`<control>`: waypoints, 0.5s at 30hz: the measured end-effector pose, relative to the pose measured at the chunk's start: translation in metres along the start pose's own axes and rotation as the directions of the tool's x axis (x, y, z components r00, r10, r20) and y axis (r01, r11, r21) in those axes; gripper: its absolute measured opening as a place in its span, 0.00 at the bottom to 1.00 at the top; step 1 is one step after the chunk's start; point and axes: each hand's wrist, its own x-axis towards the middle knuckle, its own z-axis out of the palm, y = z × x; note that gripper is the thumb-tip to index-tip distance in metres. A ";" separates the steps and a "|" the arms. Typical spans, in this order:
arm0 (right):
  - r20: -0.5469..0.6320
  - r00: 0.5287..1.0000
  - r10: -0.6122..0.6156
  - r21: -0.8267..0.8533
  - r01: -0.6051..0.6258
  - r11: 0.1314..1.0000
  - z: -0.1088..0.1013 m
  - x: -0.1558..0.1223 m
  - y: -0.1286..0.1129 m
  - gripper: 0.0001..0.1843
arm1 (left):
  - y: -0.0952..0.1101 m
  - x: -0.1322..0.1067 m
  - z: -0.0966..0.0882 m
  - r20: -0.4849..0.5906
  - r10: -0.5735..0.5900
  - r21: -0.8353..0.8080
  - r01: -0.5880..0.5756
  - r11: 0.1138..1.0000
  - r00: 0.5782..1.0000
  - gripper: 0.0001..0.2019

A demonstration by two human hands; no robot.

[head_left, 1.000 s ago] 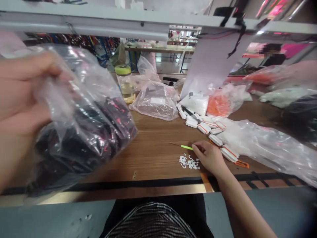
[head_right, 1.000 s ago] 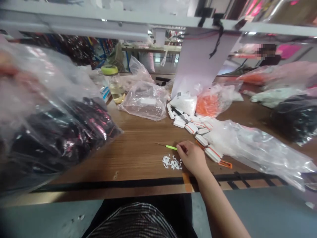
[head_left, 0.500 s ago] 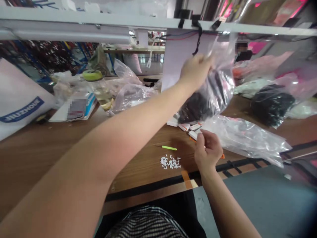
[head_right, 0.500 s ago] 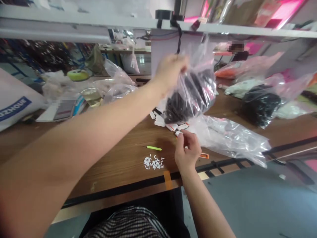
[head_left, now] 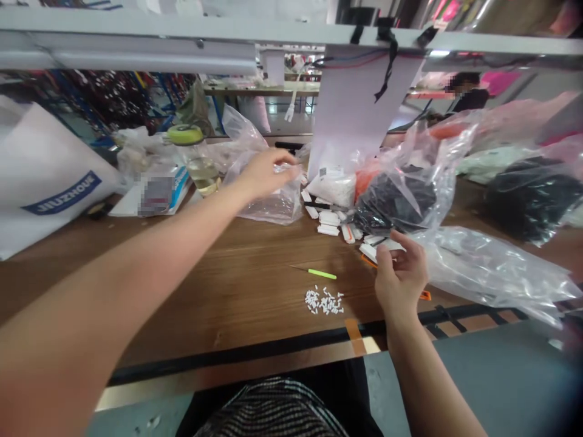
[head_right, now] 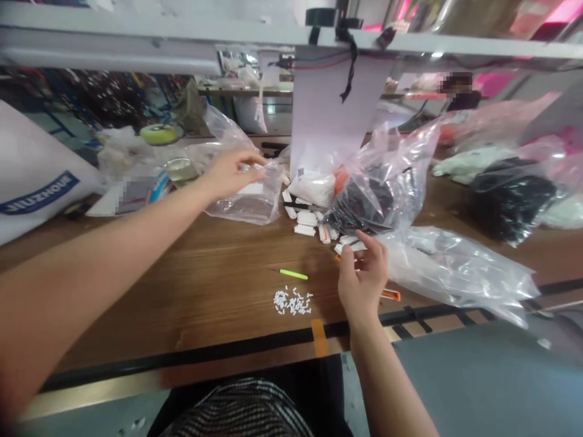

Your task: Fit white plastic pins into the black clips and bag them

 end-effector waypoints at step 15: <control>0.105 0.994 -0.042 -0.094 0.052 0.994 0.001 -0.002 -0.004 0.15 | -0.054 -0.049 -0.022 0.029 -0.121 0.626 0.076 0.776 0.992 0.18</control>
